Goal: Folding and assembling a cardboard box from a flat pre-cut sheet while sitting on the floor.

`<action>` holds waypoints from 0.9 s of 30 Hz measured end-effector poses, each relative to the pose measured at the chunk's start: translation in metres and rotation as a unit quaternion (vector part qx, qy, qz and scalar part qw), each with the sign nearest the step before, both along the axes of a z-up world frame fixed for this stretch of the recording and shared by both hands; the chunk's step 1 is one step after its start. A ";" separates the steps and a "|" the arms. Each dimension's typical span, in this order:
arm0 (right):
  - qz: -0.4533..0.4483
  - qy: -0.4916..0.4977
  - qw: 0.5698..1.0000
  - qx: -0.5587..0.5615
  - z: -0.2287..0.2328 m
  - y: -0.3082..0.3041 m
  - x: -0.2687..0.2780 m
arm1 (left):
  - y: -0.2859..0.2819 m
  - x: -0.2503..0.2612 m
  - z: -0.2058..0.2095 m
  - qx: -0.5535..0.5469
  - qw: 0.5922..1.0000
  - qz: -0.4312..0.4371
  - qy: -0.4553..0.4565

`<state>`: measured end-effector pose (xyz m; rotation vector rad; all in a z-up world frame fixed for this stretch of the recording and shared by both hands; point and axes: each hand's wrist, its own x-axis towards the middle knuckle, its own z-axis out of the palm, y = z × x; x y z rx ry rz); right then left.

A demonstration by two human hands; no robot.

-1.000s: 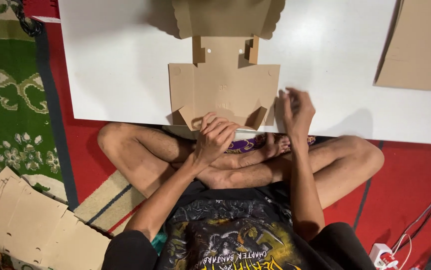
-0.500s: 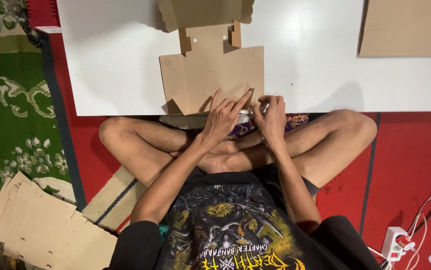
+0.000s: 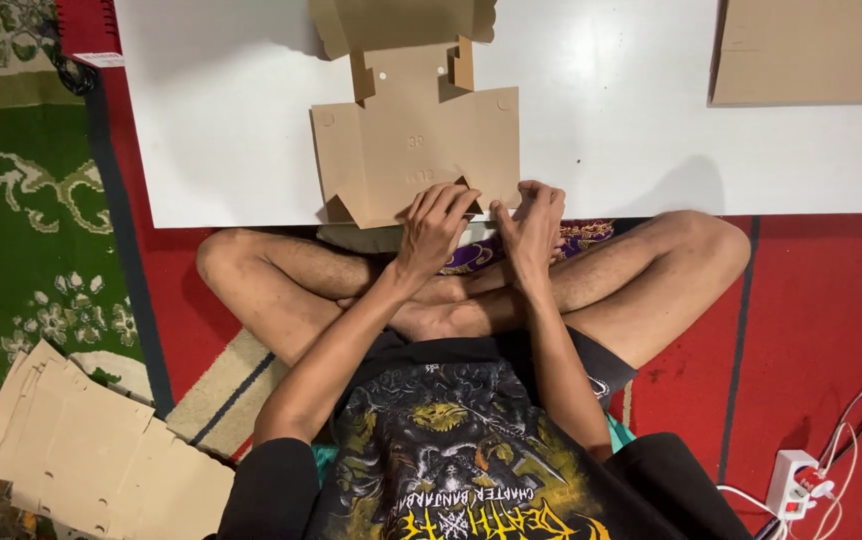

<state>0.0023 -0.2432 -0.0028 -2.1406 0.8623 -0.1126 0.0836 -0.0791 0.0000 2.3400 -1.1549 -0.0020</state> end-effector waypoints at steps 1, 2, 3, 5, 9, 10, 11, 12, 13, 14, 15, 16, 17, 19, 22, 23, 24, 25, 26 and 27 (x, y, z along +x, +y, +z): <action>0.000 0.002 1.000 0.001 0.001 0.001 0.000 | 0.003 -0.001 -0.004 0.001 1.000 0.000 0.002; -0.005 -0.009 1.000 0.010 0.002 0.001 0.002 | 0.006 0.000 -0.008 -0.013 1.000 -0.001 0.000; -0.009 -0.020 1.000 0.019 0.004 0.002 0.004 | 0.009 0.001 -0.012 -0.027 1.000 -0.002 -0.001; -0.010 -0.030 0.998 0.057 0.007 0.002 0.004 | 0.014 0.000 -0.011 -0.044 0.999 -0.006 0.005; 0.046 -0.132 0.985 0.104 0.059 0.010 0.007 | 0.030 -0.004 -0.015 -0.085 0.996 0.001 0.024; 0.046 -0.131 0.985 0.105 0.061 0.011 0.005 | 0.035 -0.003 -0.004 -0.084 0.996 0.002 0.025; 0.088 -0.133 0.984 0.083 0.064 0.011 0.003 | 0.041 -0.003 0.008 -0.099 0.994 0.009 0.033; 0.130 -0.136 0.980 0.061 0.066 0.011 0.002 | 0.047 -0.001 0.020 -0.114 0.993 0.016 0.041; 0.131 -0.136 0.980 0.061 0.078 0.013 0.004 | 0.051 0.000 0.036 -0.114 0.993 0.017 0.040; 0.164 -0.156 0.971 0.075 0.089 0.015 0.006 | 0.055 0.002 0.052 -0.115 0.992 0.033 0.032; 0.197 -0.176 0.960 0.089 0.100 0.017 0.009 | 0.060 0.004 0.068 -0.116 0.992 0.049 0.024; 0.199 -0.177 0.960 0.089 0.109 0.020 0.011 | 0.061 0.003 0.072 -0.116 0.992 0.051 0.022; 0.250 -0.193 0.944 0.093 0.117 0.024 0.014 | 0.064 0.003 0.077 -0.132 0.989 0.061 0.013; 0.303 -0.210 0.925 0.097 0.123 0.031 0.018 | 0.067 0.003 0.080 -0.148 0.986 0.075 0.003; 0.330 -0.220 0.918 0.016 0.111 0.041 0.020 | 0.073 0.001 0.075 -0.154 0.985 0.079 0.002; 0.322 -0.226 0.919 -0.036 0.104 0.043 0.021 | 0.075 0.000 0.074 -0.160 0.984 0.079 0.010; 0.313 -0.231 0.917 -0.087 0.098 0.044 0.023 | 0.075 0.000 0.072 -0.166 0.983 0.080 0.020; 0.316 -0.230 0.916 -0.088 0.101 0.045 0.027 | 0.077 0.001 0.072 -0.167 0.982 0.082 0.021; 0.320 -0.261 0.904 -0.107 0.104 0.047 0.030 | 0.079 0.002 0.071 -0.172 0.982 0.074 0.033; 0.324 -0.292 0.891 -0.127 0.107 0.048 0.033 | 0.081 0.002 0.070 -0.177 0.981 0.067 0.046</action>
